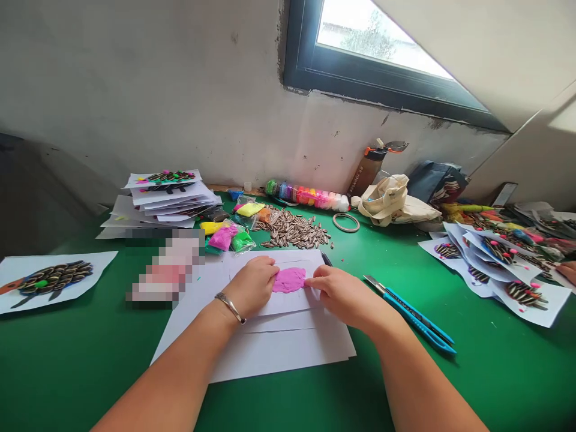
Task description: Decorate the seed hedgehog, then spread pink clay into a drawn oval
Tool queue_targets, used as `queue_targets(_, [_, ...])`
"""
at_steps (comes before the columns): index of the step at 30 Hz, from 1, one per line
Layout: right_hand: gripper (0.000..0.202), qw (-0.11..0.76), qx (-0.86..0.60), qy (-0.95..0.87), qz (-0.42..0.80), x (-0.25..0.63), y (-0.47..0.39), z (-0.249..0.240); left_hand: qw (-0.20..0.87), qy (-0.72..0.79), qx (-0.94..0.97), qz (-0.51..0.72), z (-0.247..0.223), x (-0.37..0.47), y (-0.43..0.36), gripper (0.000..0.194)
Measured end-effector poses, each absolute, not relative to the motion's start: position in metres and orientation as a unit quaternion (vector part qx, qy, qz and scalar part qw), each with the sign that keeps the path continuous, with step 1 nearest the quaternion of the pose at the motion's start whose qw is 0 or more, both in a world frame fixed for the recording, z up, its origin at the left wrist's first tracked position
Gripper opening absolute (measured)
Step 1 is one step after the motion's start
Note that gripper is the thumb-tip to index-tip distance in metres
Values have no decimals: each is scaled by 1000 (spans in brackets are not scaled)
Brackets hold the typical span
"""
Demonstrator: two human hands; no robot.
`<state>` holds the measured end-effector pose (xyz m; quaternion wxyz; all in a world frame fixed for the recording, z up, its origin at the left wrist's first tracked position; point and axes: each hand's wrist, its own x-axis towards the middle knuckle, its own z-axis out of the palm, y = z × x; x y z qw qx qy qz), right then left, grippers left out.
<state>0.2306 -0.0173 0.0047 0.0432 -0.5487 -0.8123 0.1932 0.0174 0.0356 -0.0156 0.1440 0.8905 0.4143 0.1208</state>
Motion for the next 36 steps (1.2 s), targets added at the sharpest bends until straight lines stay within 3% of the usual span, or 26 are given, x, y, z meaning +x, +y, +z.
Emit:
queue_targets(8, [48, 51, -552, -808, 202, 234, -17, 8, 136, 414, 893, 115, -16, 18, 36, 29])
queue_targets(15, [47, 7, -543, -822, 171, 228, -18, 7, 134, 419, 891, 115, -18, 17, 36, 28])
queue_targets(22, [46, 37, -542, -817, 196, 230, -18, 7, 131, 414, 894, 113, -18, 18, 36, 28])
queue_targets(28, [43, 2, -541, -825, 165, 225, -18, 7, 131, 417, 892, 116, -19, 17, 36, 28])
queue_targets(36, [52, 21, -533, -825, 188, 227, -20, 7, 126, 415, 894, 115, -16, 18, 35, 29])
